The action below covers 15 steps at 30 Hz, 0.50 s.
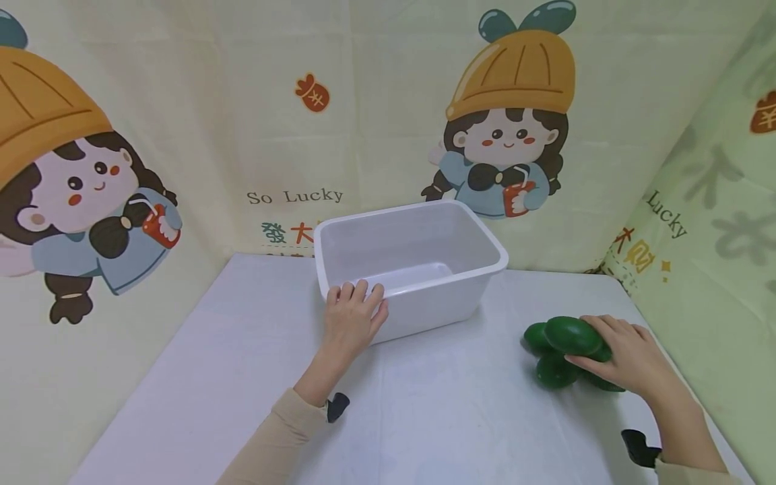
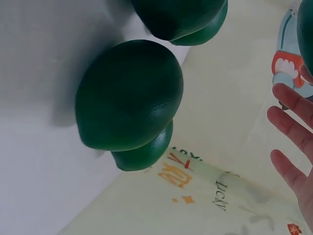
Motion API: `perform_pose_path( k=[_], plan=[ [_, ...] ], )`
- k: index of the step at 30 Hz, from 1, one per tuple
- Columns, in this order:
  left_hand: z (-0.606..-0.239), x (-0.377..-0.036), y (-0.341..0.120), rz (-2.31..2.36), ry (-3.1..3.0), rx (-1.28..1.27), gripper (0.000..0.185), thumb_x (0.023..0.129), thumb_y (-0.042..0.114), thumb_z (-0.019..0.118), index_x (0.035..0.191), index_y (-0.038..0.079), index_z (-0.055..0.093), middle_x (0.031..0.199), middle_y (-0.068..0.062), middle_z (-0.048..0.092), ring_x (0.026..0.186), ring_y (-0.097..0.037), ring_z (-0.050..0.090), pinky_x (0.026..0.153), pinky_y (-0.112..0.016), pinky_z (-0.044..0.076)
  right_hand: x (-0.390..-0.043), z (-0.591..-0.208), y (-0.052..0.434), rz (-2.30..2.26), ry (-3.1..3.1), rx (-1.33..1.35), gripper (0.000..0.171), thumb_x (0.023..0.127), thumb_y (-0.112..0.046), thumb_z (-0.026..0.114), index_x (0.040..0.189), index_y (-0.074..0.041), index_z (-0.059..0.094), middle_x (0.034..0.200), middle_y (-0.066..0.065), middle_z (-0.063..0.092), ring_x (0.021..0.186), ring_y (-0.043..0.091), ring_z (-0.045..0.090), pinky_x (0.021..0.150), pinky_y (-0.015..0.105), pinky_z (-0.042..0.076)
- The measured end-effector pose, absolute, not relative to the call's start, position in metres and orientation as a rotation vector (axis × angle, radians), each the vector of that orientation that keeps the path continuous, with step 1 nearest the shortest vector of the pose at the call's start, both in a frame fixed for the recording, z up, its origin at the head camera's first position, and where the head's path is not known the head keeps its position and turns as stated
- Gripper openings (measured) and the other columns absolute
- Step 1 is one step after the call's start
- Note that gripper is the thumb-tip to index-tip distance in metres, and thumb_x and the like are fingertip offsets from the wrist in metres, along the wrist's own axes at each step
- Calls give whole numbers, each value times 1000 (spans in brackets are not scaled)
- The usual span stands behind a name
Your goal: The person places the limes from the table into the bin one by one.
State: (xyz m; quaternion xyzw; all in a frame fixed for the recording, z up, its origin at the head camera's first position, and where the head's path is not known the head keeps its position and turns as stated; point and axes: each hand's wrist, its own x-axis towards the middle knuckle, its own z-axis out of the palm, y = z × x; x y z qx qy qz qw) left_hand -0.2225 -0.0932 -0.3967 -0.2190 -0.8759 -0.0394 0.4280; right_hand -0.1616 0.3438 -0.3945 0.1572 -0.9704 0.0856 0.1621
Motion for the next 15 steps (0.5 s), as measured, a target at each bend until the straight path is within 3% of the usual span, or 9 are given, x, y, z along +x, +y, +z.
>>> perform_pose_path(
  k=[15],
  plan=[
    [-399, -226, -92, -99, -2141, -532, 22, 87, 32, 41, 90, 17, 57, 78, -3, 50, 73, -24, 45, 68, -39, 35, -179, -382, 330, 262, -2805, 459, 72, 67, -47, 73, 117, -3, 48, 112, 21, 53, 99, 41, 48, 85, 58, 28]
  ],
)
